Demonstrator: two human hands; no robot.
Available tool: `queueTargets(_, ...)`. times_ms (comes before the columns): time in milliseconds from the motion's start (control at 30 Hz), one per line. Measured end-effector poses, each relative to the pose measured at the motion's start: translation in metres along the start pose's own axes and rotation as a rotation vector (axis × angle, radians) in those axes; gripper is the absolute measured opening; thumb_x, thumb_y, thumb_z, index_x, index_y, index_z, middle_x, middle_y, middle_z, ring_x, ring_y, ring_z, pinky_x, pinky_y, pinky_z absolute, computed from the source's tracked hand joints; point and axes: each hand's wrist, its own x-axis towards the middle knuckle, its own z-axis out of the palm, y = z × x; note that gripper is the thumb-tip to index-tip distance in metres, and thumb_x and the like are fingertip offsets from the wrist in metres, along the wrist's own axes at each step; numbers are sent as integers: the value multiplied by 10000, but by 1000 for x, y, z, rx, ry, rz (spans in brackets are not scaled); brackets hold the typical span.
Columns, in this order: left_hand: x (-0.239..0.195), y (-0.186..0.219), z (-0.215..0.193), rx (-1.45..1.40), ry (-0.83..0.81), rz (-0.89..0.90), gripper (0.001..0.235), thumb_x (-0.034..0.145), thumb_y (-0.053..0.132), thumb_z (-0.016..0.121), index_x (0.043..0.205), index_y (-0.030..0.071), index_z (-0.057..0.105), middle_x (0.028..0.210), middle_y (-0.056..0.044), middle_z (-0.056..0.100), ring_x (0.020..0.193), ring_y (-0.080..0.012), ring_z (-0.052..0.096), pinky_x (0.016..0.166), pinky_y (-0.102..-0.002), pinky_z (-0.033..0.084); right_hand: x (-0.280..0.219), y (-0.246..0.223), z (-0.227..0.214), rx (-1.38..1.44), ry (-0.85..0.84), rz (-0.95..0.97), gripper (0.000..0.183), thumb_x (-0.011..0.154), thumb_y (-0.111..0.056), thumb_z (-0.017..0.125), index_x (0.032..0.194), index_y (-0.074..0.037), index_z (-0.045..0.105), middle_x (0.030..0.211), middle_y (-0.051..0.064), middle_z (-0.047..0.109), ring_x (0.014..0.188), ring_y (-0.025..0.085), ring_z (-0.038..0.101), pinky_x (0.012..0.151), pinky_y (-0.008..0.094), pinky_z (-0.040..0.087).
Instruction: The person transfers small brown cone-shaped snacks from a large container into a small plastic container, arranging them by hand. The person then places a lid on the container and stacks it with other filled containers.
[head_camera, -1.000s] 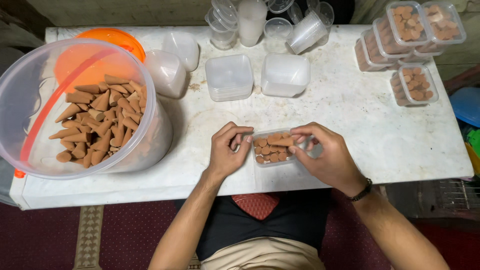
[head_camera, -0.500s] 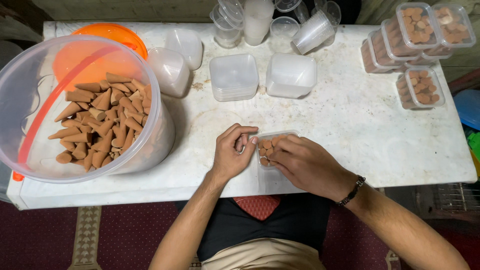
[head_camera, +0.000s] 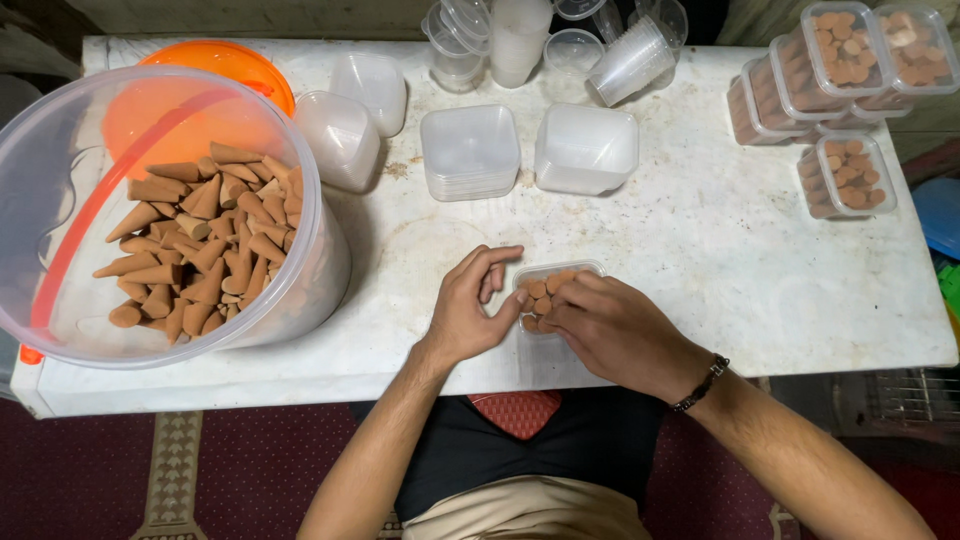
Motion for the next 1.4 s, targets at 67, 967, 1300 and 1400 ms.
queueTargets(67,3,13,-5,22,-82,-42,589,792,47,746,1354,47,571,823,-70,537,627,-187,545,602,-358,494,-3,5,9,-6,3,1,94,929,-79,649,948,-65,740,885,34,627,850,218,612,689,345,502)
queueTargets(967,9,19,-9,98,-26,-164,526,921,116,691,1385,-39,497,883,-78,468,680,-195,536,630,-350,489,-16,7,-3,71,175,47,46,868,-95,704,838,-73,732,780,5,547,734,181,577,578,297,484)
queueTargets(1300,33,11,-28,311,249,-79,211,1021,44,537,1205,21,638,942,-138,572,831,-301,603,756,-416,518,18,1,-20,97,262,58,211,976,-178,663,825,-53,743,759,42,628,737,194,614,610,286,514)
queueTargets(1400,49,-1,-38,335,318,-40,588,902,30,740,1414,-8,454,1275,-189,419,1227,-438,471,1089,-553,390,46,3,-33,77,252,94,166,954,-159,675,954,-18,764,831,90,673,800,213,627,667,299,520)
